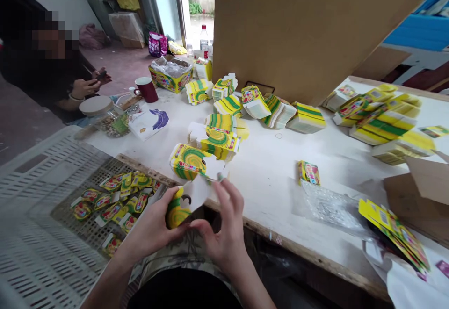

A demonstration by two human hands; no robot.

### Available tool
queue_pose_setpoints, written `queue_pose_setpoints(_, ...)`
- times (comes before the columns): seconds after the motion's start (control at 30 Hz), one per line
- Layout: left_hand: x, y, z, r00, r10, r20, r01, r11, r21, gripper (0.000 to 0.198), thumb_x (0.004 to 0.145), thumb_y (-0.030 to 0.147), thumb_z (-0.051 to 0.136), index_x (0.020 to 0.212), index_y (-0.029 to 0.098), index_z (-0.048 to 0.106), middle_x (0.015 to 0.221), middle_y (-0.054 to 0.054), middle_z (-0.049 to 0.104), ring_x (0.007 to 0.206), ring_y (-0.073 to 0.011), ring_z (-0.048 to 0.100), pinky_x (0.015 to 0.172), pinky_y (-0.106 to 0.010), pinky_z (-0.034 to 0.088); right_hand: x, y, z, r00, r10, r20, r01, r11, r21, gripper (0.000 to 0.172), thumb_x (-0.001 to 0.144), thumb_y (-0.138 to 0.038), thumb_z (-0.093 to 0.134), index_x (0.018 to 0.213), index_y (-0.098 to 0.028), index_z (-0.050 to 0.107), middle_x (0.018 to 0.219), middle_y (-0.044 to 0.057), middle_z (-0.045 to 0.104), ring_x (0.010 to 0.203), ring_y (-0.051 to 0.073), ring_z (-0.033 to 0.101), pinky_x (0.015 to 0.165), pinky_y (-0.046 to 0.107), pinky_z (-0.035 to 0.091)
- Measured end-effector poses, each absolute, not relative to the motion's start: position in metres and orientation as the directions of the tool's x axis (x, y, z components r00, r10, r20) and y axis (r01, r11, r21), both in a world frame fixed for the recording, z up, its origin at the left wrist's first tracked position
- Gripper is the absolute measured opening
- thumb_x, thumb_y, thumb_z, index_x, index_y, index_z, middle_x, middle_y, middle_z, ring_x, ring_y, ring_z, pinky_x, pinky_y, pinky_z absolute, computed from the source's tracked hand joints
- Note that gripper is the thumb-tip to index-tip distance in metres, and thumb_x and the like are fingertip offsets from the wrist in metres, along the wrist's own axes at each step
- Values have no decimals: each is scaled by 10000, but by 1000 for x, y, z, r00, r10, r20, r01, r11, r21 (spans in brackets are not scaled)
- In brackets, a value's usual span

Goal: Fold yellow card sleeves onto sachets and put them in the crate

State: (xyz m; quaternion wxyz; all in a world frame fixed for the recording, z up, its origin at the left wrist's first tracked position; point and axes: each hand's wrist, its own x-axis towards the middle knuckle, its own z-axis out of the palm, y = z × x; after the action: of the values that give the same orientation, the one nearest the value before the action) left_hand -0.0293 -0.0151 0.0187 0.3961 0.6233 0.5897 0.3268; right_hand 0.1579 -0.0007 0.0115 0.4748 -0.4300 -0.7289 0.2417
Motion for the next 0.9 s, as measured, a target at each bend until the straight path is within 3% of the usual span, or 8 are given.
queue_pose_setpoints(0.1,-18,-19,9,82,984,160,598,-177,781,736,659,341,784,1318,213,483,1150,-120,651,1005,-314,614,885,-396,480,151,-4,2,-151,984,93,100,108,-989,604,933,-398,487,1478,-237,280,1529,113,303,1397,296,304,1135,517,278)
queue_pose_setpoints(0.2,-13,-22,7,240,943,231,657,-333,676,747,704,222,718,1368,212,374,1219,-121,599,1052,-297,583,931,-424,451,143,-4,-1,-352,909,-223,-195,-304,-932,495,923,-396,503,1384,-221,461,1405,90,507,1319,271,445,1110,457,351)
queue_pose_setpoints(0.3,-11,-24,9,315,934,171,661,-345,666,710,734,150,639,1351,238,299,1204,-103,549,1039,-272,574,856,-397,486,139,-4,-2,-430,859,-279,-300,-427,-853,483,890,-398,574,1351,-269,508,1346,44,571,1317,242,458,1128,420,330)
queue_pose_setpoints(0.47,-7,-25,5,310,948,74,624,-262,737,581,708,127,603,1202,260,329,1097,-64,526,937,-244,602,736,-348,513,145,-7,-8,-407,907,-111,-233,-220,-947,637,910,-526,485,1474,-286,311,1418,83,505,1306,251,477,1133,464,308)
queue_pose_setpoints(0.53,-4,-24,0,321,947,32,596,-228,770,573,709,138,594,1199,249,319,1055,-61,537,880,-232,615,716,-346,519,148,-9,-9,-419,908,33,-77,1,-997,680,901,-465,537,1494,-280,262,1494,85,405,1376,257,382,1154,453,271)
queue_pose_setpoints(0.63,-1,-24,-7,274,959,70,559,-219,800,632,710,153,597,1248,214,271,1148,-117,500,993,-252,599,810,-381,522,153,-9,-9,-484,855,185,169,299,-939,557,924,-244,506,1455,-312,354,1540,58,324,1407,240,327,1148,409,299)
queue_pose_setpoints(0.73,-4,-23,-8,132,981,140,599,-191,777,710,680,158,639,1280,178,260,1244,-166,448,1147,-295,519,937,-449,472,159,-5,-13,-394,884,252,296,382,-876,517,941,-137,393,1422,-326,415,1523,66,356,1373,223,392,1112,384,367)
queue_pose_setpoints(0.9,-23,-17,2,122,986,112,673,-165,721,463,704,202,680,1119,205,476,1073,-82,574,1023,-260,569,887,-411,492,165,0,-22,-473,837,277,361,470,-805,695,928,-242,515,1517,-262,149,1594,125,110,1441,288,215,1103,427,369)
